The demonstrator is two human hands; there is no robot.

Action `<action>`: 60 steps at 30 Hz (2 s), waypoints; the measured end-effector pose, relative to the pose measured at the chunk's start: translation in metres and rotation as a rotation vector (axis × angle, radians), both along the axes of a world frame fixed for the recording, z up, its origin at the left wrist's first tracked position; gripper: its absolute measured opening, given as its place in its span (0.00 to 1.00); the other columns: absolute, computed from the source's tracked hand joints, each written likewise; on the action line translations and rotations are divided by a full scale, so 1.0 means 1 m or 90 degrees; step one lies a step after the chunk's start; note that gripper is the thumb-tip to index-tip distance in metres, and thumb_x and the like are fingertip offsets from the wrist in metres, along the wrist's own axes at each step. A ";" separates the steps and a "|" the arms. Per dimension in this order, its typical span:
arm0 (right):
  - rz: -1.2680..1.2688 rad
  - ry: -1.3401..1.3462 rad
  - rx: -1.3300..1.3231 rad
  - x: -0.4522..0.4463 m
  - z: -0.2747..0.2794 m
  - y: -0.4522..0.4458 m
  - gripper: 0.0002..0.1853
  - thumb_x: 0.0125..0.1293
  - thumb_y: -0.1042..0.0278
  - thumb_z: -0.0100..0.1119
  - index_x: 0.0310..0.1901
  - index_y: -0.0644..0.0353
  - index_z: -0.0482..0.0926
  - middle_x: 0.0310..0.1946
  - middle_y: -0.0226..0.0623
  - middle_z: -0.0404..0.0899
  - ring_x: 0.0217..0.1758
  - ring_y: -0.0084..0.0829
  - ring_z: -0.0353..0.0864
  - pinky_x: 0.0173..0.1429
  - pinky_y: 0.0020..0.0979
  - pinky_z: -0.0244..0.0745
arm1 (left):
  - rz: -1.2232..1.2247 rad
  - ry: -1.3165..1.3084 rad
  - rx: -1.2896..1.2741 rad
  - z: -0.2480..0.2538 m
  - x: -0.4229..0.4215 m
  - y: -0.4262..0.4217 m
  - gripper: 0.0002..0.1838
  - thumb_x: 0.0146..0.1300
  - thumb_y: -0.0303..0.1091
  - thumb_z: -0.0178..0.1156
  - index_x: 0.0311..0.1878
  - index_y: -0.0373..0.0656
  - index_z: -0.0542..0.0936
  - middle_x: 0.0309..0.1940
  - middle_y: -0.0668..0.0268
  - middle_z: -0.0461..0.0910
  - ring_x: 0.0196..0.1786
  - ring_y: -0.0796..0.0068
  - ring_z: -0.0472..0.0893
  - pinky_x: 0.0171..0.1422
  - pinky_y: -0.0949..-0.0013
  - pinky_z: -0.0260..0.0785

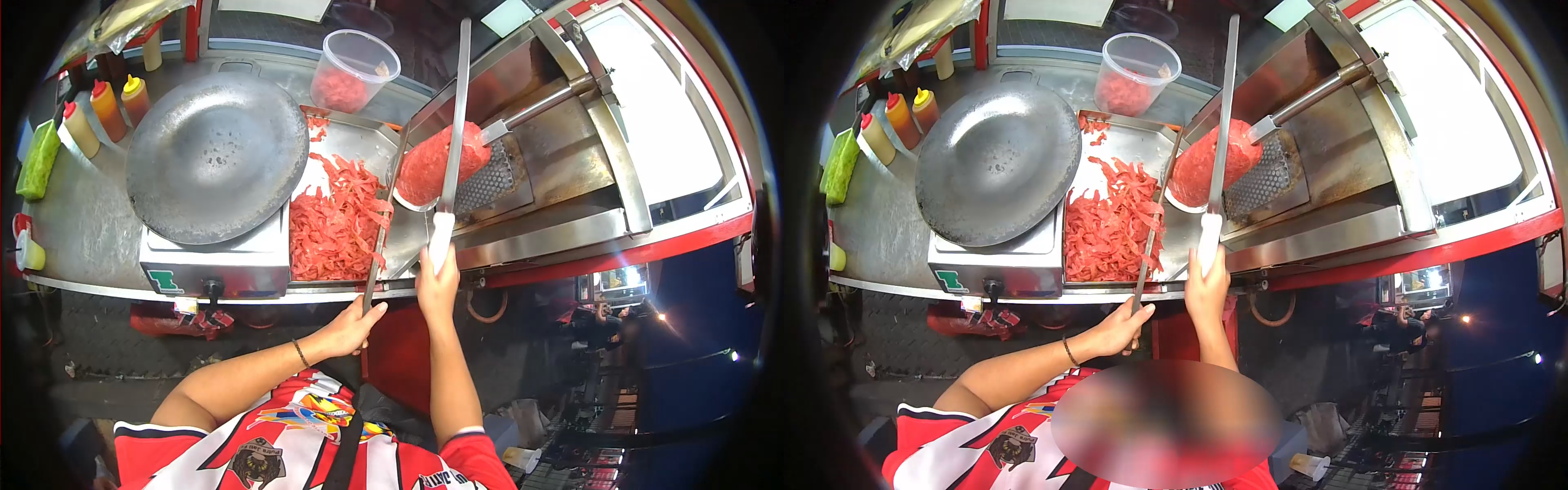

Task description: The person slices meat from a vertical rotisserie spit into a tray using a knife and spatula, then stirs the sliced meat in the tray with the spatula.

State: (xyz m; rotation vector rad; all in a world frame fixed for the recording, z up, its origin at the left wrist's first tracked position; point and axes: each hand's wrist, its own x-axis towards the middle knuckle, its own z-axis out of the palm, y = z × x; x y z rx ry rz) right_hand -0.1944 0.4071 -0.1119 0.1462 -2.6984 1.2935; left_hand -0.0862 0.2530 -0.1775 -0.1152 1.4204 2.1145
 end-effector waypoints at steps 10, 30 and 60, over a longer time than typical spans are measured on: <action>0.018 -0.013 0.001 0.032 -0.097 0.037 0.14 0.75 0.68 0.60 0.54 0.66 0.71 0.32 0.48 0.82 0.33 0.38 0.83 0.38 0.41 0.76 | 0.018 0.035 0.032 0.001 -0.019 -0.005 0.33 0.81 0.58 0.46 0.73 0.40 0.58 0.21 0.71 0.65 0.18 0.78 0.69 0.18 0.71 0.66; 0.061 -0.244 0.121 0.134 -0.055 0.153 0.18 0.72 0.59 0.65 0.50 0.64 0.74 0.31 0.53 0.83 0.34 0.48 0.87 0.39 0.43 0.77 | -0.042 -0.229 0.487 0.013 -0.068 -0.034 0.28 0.77 0.70 0.41 0.41 0.53 0.66 0.19 0.76 0.58 0.15 0.85 0.56 0.16 0.77 0.47; 0.038 0.004 0.031 0.001 -0.076 0.015 0.16 0.74 0.67 0.60 0.56 0.68 0.71 0.32 0.51 0.83 0.32 0.45 0.84 0.38 0.42 0.76 | -0.009 0.031 -0.009 -0.004 -0.032 -0.005 0.33 0.81 0.59 0.46 0.70 0.38 0.59 0.22 0.70 0.66 0.19 0.77 0.70 0.19 0.70 0.67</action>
